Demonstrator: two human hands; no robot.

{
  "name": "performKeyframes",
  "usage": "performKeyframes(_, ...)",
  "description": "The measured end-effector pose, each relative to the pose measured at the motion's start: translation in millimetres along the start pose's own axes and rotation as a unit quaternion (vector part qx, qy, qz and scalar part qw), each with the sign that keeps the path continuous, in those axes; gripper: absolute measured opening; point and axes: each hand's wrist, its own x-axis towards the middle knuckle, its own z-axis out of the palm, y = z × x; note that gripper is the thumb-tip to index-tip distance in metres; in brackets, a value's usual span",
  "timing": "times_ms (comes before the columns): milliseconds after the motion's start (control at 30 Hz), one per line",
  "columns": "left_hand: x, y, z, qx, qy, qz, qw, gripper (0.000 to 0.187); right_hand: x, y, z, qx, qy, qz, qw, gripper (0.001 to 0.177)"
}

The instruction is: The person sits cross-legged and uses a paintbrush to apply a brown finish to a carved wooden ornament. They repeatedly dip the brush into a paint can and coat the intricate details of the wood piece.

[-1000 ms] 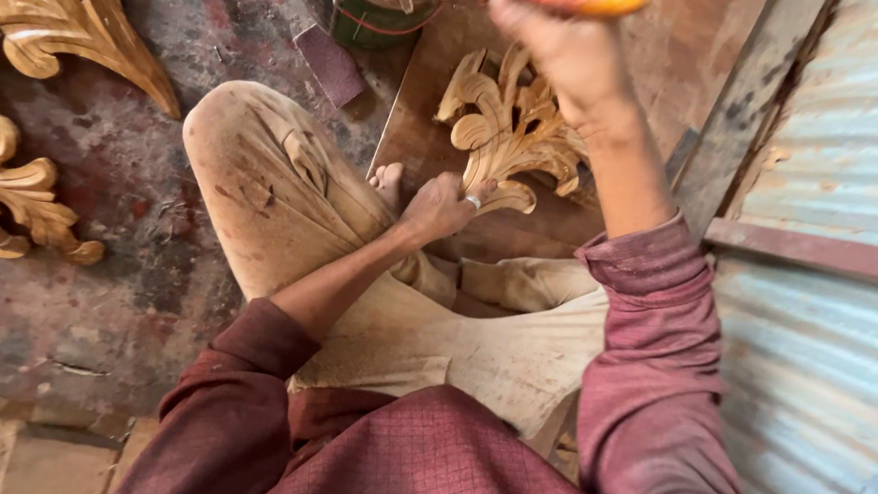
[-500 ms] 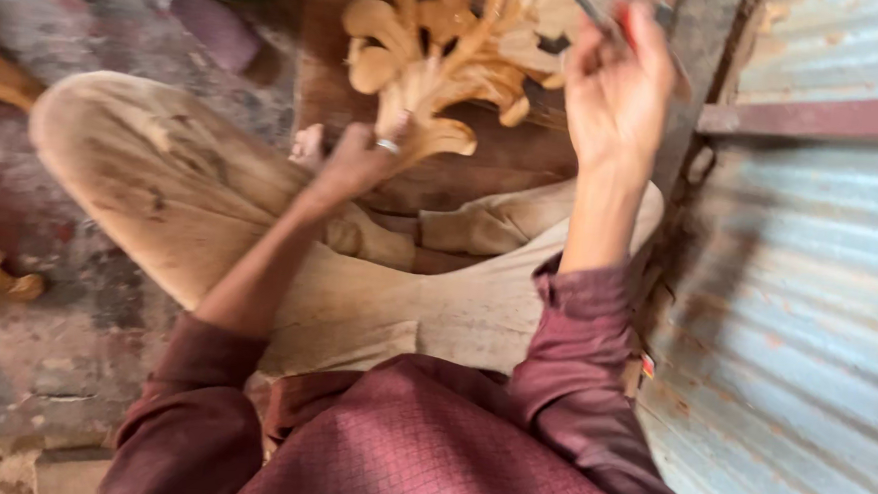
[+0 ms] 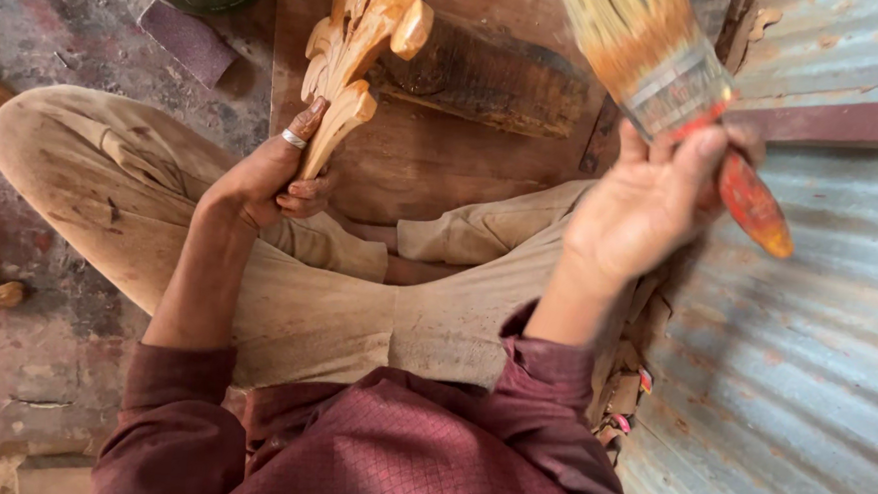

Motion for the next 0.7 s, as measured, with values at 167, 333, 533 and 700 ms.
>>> performKeyframes(167, -4, 0, 3, 0.034, -0.001, 0.018, 0.999, 0.053, 4, 40, 20, -0.187, -0.099, -0.163, 0.964, 0.020)
performKeyframes(333, -5, -3, 5, 0.042, 0.009, 0.021, 0.999, 0.053, 16, 43, 10, -0.219, -0.134, -0.201, 0.945, 0.019)
performKeyframes(533, -6, 0, 6, 0.038, 0.008, 0.013, 0.999, 0.053, 34, 48, 7, -0.122, -0.143, -0.146, 0.971, 0.021)
performKeyframes(700, -3, 4, 6, 0.044, 0.004, 0.026, 0.999, 0.049, 37, 54, 9, -0.127, -0.094, -0.143, 0.977, 0.020)
